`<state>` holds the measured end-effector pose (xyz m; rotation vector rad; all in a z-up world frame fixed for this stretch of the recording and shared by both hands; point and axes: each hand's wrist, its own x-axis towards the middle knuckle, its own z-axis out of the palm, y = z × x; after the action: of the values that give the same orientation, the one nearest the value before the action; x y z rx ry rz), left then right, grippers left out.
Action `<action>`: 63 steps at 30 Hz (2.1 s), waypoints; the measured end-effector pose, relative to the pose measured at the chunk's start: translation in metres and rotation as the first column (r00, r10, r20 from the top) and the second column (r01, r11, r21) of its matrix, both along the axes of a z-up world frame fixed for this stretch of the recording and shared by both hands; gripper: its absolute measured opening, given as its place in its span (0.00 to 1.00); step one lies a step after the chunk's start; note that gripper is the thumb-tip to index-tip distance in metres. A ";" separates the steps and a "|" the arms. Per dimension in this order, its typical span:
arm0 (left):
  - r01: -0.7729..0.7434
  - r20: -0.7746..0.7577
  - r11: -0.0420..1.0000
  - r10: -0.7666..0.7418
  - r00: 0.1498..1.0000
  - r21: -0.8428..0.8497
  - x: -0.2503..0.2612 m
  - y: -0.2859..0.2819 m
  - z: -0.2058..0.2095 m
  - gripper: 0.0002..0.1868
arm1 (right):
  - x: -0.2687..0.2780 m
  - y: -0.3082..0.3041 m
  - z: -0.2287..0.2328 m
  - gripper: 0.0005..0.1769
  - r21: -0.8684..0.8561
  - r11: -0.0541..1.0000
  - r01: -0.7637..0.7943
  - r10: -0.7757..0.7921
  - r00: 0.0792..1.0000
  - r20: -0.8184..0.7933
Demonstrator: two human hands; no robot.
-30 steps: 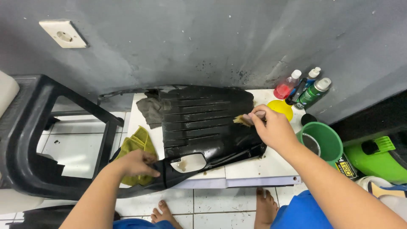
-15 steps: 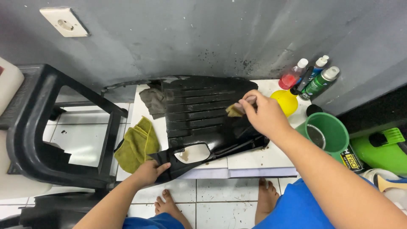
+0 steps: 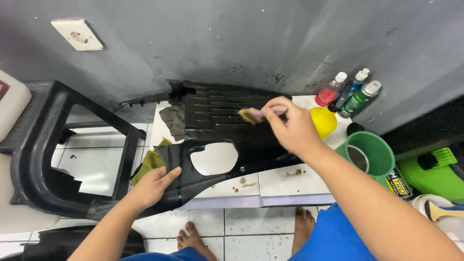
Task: The person scrubs a black plastic car part with a brush, dipping it into a green cup of liquid to reload the bristles. They wipe the part with a cloth and continue scrubbing different sections of the object on a white tiled surface.
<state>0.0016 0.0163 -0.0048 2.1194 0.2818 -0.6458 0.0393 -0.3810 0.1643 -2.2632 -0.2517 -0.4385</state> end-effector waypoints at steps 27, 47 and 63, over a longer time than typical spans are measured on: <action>-0.232 0.247 0.972 0.235 0.940 -0.043 0.042 -0.062 0.141 0.22 | -0.010 -0.023 0.048 0.06 0.179 0.974 0.141 -0.180 0.959 0.221; -0.271 0.188 0.946 0.303 0.934 -0.178 0.024 -0.083 0.167 0.21 | -0.012 -0.062 0.029 0.07 0.255 0.944 0.208 -0.226 0.973 0.044; -0.286 0.217 0.943 0.318 0.923 -0.168 0.016 -0.078 0.157 0.22 | -0.035 -0.029 0.037 0.04 0.137 0.982 0.131 -0.145 0.985 0.097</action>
<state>0.0173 -0.0618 0.1519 1.9467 0.4090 -0.2152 0.0038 -0.4102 0.2009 -2.1395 -0.1157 -0.6317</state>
